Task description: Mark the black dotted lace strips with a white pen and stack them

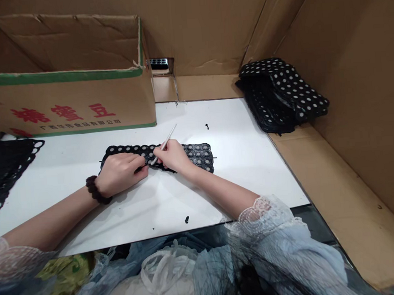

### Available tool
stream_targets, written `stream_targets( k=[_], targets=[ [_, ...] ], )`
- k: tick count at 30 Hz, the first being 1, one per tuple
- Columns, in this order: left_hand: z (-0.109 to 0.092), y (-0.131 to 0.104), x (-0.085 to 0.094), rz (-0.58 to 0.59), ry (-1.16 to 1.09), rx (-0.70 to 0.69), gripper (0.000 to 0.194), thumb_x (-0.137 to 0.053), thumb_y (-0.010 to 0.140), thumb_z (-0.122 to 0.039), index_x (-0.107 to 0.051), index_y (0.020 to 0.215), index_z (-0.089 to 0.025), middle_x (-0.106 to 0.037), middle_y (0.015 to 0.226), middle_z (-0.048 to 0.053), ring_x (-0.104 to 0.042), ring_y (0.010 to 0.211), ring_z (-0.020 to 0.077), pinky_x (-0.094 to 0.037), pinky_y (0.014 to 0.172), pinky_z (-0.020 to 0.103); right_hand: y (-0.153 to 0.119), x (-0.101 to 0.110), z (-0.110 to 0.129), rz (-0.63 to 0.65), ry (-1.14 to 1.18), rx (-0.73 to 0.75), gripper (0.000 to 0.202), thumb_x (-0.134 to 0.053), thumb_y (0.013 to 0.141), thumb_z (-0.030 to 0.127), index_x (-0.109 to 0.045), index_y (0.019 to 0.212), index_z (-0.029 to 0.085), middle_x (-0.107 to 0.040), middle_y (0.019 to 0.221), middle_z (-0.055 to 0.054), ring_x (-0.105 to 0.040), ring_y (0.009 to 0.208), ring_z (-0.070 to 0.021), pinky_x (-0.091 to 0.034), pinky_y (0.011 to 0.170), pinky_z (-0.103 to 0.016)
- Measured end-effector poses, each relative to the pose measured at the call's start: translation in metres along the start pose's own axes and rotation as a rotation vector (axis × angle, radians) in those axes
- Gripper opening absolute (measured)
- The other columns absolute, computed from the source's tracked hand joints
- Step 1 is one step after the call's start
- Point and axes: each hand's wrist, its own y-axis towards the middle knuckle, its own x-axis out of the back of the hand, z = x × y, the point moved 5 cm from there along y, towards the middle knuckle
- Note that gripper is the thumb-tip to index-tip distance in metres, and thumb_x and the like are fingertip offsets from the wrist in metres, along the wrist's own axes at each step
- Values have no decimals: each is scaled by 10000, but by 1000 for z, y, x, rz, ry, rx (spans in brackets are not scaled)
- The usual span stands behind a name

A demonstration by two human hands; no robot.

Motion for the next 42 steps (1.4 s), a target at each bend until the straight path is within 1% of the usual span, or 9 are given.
stream_targets(
  k=[7, 18, 25, 29, 31, 33, 36, 38, 42],
  targets=[
    [-5, -1, 0, -32, -3, 21, 225, -420, 752, -172, -491, 539, -171, -516, 490, 3, -471, 477, 126, -314, 473, 267, -3, 0, 5, -5, -209, 126, 215, -445, 715, 271, -439, 527, 167, -508, 448, 0, -459, 402, -87, -360, 432, -202],
    [-1, 1, -3, -4, -34, 130, 193, -438, 732, -198, -492, 549, -167, -526, 491, 6, -498, 475, 134, -312, 462, 264, -11, -1, 12, -49, -294, 174, 181, -448, 714, 269, -451, 563, 168, -515, 497, 8, -460, 475, -93, -349, 490, -207],
    [6, -3, 0, 128, -100, -31, 227, -436, 806, -303, -522, 651, -160, -572, 590, 19, -540, 558, 143, -365, 514, 251, -13, 4, 1, -89, -16, 95, 207, -440, 761, 346, -452, 651, 171, -497, 508, 25, -445, 413, -74, -369, 425, -191],
    [7, -1, 15, -46, -213, 75, 332, -455, 806, -419, -547, 946, -133, -623, 727, 49, -576, 653, 155, -421, 608, 260, -14, 6, -1, -129, 125, 82, 225, -437, 773, 389, -440, 696, 178, -491, 528, 31, -439, 386, -69, -379, 389, -188],
    [-2, 4, 21, -88, -220, 162, 369, -423, 837, -348, -473, 1123, -120, -621, 710, 42, -570, 637, 146, -422, 605, 259, -16, 5, 1, -143, 94, 117, 241, -442, 774, 396, -432, 672, 178, -488, 520, 33, -436, 390, -66, -374, 397, -183],
    [-21, 10, 23, -38, -243, 130, 379, -382, 856, -304, -431, 1180, -112, -581, 588, 4, -529, 526, 128, -396, 522, 250, -17, 5, 3, -157, 63, 141, 246, -446, 775, 391, -429, 655, 176, -483, 515, 36, -431, 406, -62, -370, 419, -178],
    [-59, 14, 33, -43, -357, -192, 297, -390, 855, -282, -487, 1104, -155, -541, 513, -33, -486, 467, 110, -370, 477, 240, -19, 7, 5, -166, 47, 141, 246, -432, 783, 394, -436, 670, 177, -495, 524, 32, -431, 420, -63, -362, 434, -180],
    [-69, 14, 38, -90, -403, -285, 245, -412, 845, -255, -515, 1050, -169, -550, 523, -34, -494, 489, 107, -377, 495, 239, -19, 9, 6, -176, 21, 160, 247, -425, 787, 399, -440, 677, 178, -505, 537, 26, -439, 438, -68, -365, 455, -186],
    [-48, 19, 34, -115, -374, -41, 227, -410, 839, -234, -543, 1006, -156, -580, 572, -15, -510, 516, 105, -392, 527, 242, -20, 16, 10, -223, -17, 229, 255, -411, 795, 399, -438, 667, 180, -489, 543, 25, -444, 486, -79, -370, 506, -194]
  ],
)
